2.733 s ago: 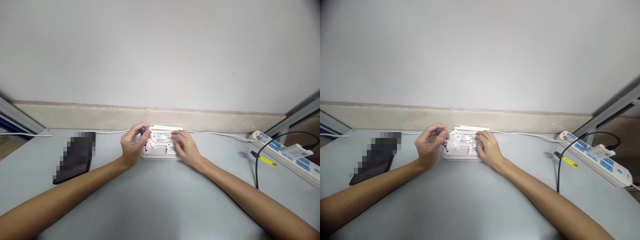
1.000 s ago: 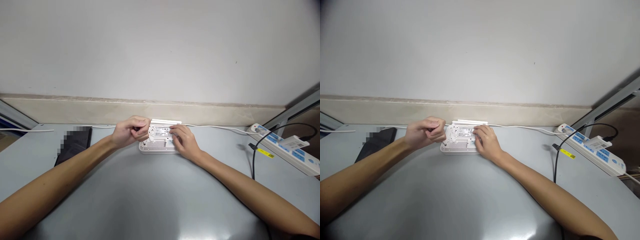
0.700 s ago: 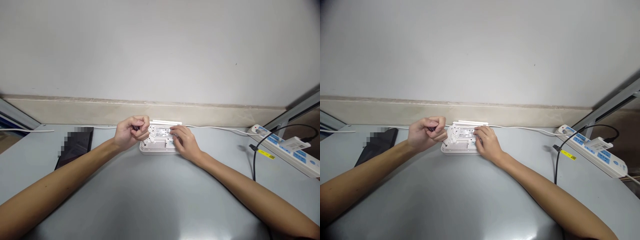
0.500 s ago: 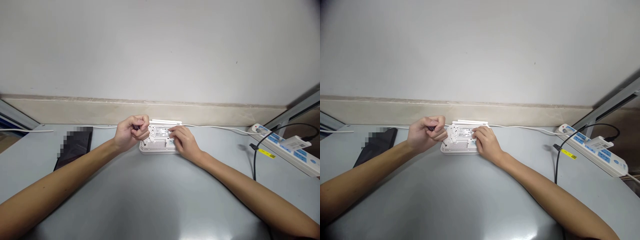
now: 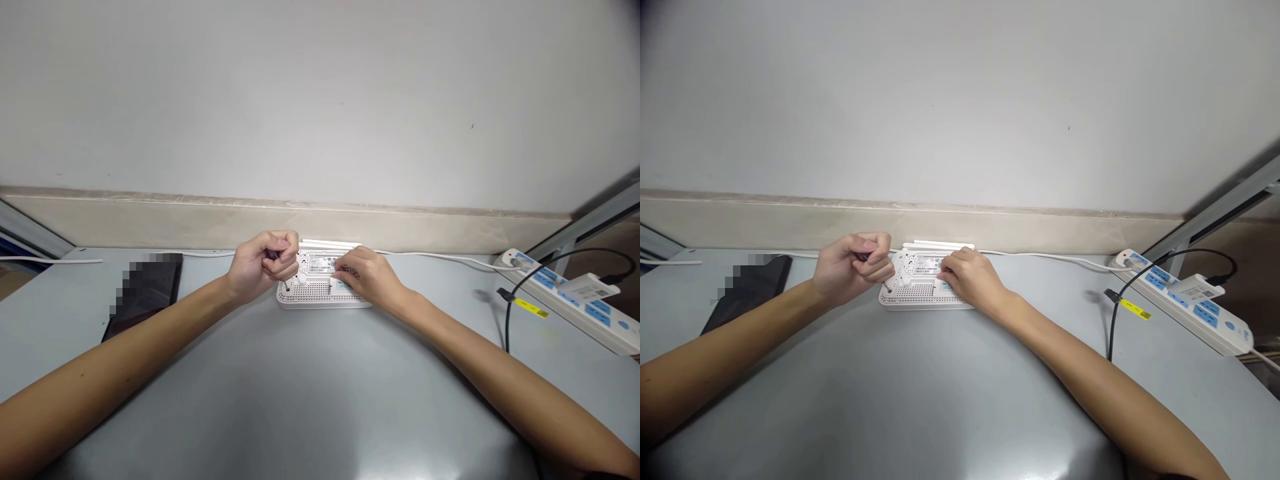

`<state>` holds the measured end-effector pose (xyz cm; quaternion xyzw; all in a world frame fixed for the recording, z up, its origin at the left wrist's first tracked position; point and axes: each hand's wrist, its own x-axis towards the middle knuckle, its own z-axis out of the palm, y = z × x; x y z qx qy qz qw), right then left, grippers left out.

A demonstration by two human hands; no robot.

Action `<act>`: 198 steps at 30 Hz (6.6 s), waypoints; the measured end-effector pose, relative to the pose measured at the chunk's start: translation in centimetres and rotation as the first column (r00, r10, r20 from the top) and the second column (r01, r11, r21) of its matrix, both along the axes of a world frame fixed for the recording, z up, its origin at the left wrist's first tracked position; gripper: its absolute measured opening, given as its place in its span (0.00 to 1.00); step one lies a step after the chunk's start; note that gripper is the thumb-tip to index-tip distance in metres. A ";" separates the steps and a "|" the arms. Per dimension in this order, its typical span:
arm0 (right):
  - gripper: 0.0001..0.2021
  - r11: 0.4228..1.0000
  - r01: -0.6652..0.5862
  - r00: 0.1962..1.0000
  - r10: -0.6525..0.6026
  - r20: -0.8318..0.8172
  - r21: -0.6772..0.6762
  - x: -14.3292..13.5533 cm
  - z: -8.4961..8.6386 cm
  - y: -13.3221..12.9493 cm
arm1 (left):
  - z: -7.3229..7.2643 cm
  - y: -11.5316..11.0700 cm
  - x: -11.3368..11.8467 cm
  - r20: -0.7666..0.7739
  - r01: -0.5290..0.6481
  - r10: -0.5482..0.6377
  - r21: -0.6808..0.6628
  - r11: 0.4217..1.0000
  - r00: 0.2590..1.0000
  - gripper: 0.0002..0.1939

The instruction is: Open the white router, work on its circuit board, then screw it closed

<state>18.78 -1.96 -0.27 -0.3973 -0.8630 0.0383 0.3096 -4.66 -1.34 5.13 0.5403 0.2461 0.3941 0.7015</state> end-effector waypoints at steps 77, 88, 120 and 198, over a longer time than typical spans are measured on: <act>0.10 0.982 0.035 0.991 -0.058 0.120 0.187 -0.6 -0.6 -1.0 | -0.4 -3.4 2.9 0.054 -0.585 0.589 0.220 0.781 0.806 0.11; 0.11 0.979 0.050 0.987 -0.079 0.140 0.198 -0.7 -0.7 -1.1 | 0.1 0.5 0.0 -0.061 0.129 -0.127 0.024 0.991 0.990 0.20; 0.10 0.981 0.079 0.982 -0.107 0.155 0.175 -1.5 -0.7 -2.1 | 0.4 0.8 -0.8 0.029 0.104 -0.106 0.059 0.993 0.994 0.08; 0.09 0.954 0.087 0.985 -0.124 0.117 0.286 -1.5 -2.8 -2.1 | 0.1 -0.5 0.7 0.089 -0.195 0.195 -0.002 0.981 0.977 0.06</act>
